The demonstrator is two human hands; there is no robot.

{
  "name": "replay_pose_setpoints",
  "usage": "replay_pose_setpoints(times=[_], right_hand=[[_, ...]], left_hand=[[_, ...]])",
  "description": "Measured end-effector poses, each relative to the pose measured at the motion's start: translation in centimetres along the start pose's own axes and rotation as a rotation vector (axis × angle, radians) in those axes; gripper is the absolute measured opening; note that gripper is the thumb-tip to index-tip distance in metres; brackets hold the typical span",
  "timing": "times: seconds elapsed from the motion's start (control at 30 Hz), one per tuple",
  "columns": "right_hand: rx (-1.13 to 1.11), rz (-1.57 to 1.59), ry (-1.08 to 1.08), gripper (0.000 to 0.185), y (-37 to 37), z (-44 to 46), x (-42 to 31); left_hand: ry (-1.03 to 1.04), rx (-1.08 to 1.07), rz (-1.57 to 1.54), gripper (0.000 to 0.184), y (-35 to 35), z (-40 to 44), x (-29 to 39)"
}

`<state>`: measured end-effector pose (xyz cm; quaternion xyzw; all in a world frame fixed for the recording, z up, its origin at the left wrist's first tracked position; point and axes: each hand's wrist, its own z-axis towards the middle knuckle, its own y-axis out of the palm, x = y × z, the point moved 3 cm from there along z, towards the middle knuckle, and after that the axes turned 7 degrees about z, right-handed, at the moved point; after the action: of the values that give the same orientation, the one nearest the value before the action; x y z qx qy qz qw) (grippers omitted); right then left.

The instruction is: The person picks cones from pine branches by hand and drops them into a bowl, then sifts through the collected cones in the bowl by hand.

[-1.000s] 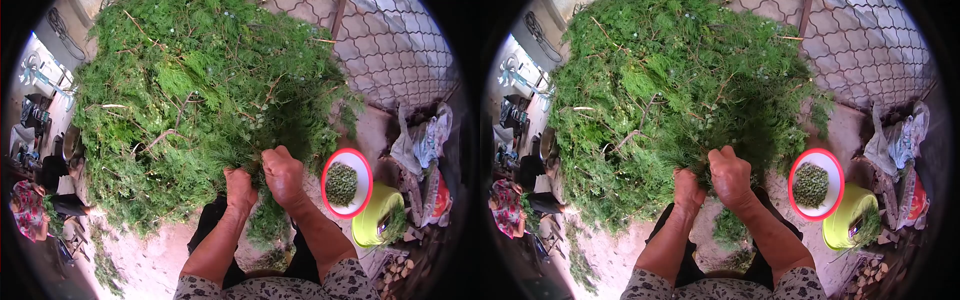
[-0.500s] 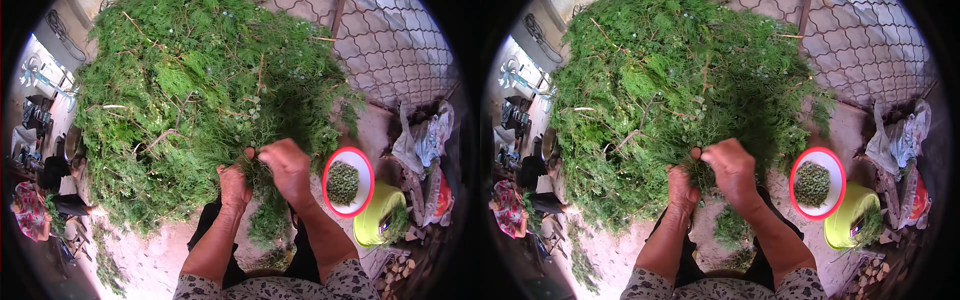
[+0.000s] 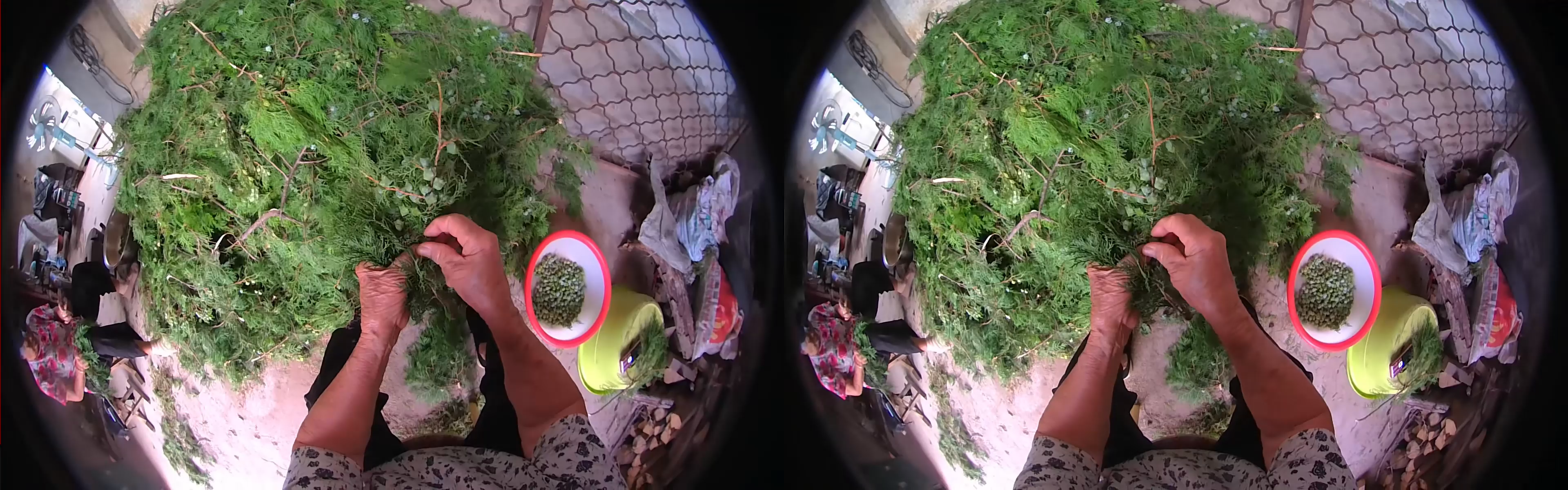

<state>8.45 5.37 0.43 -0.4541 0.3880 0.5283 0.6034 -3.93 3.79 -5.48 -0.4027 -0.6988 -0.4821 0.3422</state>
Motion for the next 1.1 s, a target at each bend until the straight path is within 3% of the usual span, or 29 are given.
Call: replay_pose_setpoints(times=[0.13, 0.27, 0.33, 0.37, 0.43, 0.47, 0.53, 0.57, 0.63, 0.67, 0.83, 0.9, 0.97, 1.03, 1.07, 1.1], right_hand=[[-0.025, 0.05, 0.162, 0.014, 0.0, -0.2, 0.5], [-0.018, 0.008, 0.032, 0.014, 0.1, -0.2, 0.8], [-0.046, 0.087, 0.231, 0.014, 0.0, -0.3, 0.7], [-0.044, 0.088, 0.233, 0.014, 0.1, -0.2, 1.4], [-0.002, -0.042, -0.232, 0.01, 0.3, 0.1, 1.3], [-0.001, -0.042, -0.232, 0.01, 0.2, -0.3, 1.3], [0.026, 0.3, 0.275, 0.008, 0.5, -1.0, 1.1], [0.024, 0.3, 0.276, 0.008, 0.2, -1.0, 0.8], [0.056, 0.761, 0.559, 0.01, -0.4, -1.2, 1.3], [-0.002, 0.97, 0.48, 0.011, -0.6, -0.9, 2.0], [0.121, 1.106, 0.536, 0.016, -1.4, 0.3, 0.6], [0.068, 0.957, 0.428, 0.015, -1.3, 0.1, 0.6], [0.022, 0.573, 0.385, 0.012, -1.1, -0.1, -0.8], [0.053, 0.198, 0.094, 0.015, -0.2, 0.0, -0.5], [0.029, 0.168, -0.008, 0.02, 0.1, 0.1, -0.9], [0.049, -0.018, -0.137, 0.021, 0.2, 0.1, -1.4]], left_hand=[[-0.009, 0.056, 0.056, 0.018, 0.7, -0.7, 1.4], [0.045, 0.046, 0.106, 0.015, 0.6, -0.7, 1.8], [0.064, 0.037, 0.169, 0.014, 0.5, -0.7, 1.8], [0.062, 0.036, 0.17, 0.014, 0.5, -0.7, 1.8], [0.064, 0.05, 0.132, 0.014, 0.6, -0.6, 1.8], [0.064, 0.049, 0.133, 0.014, 0.5, -0.6, 1.8], [0.04, -0.012, 0.053, 0.015, 0.5, -0.6, 1.8], [0.039, -0.009, 0.052, 0.015, 0.6, -0.6, 2.0], [-0.092, 0.039, -0.001, 0.018, 0.9, -0.8, 2.1], [-0.087, 0.04, -0.003, 0.018, 0.9, -0.7, 2.1], [-0.039, -0.018, -0.133, 0.024, 0.8, -0.6, 1.7], [-0.037, -0.019, -0.098, 0.024, 0.6, -0.4, 1.3], [-0.037, -0.02, -0.061, 0.024, 0.5, -0.5, 1.3], [-0.036, -0.073, 0.163, 0.023, 0.6, -0.7, 1.5], [-0.037, -0.076, 0.164, 0.023, 0.1, -0.5, 0.8], [0.16, -0.089, 0.431, 0.023, -0.6, 0.0, -0.2]])
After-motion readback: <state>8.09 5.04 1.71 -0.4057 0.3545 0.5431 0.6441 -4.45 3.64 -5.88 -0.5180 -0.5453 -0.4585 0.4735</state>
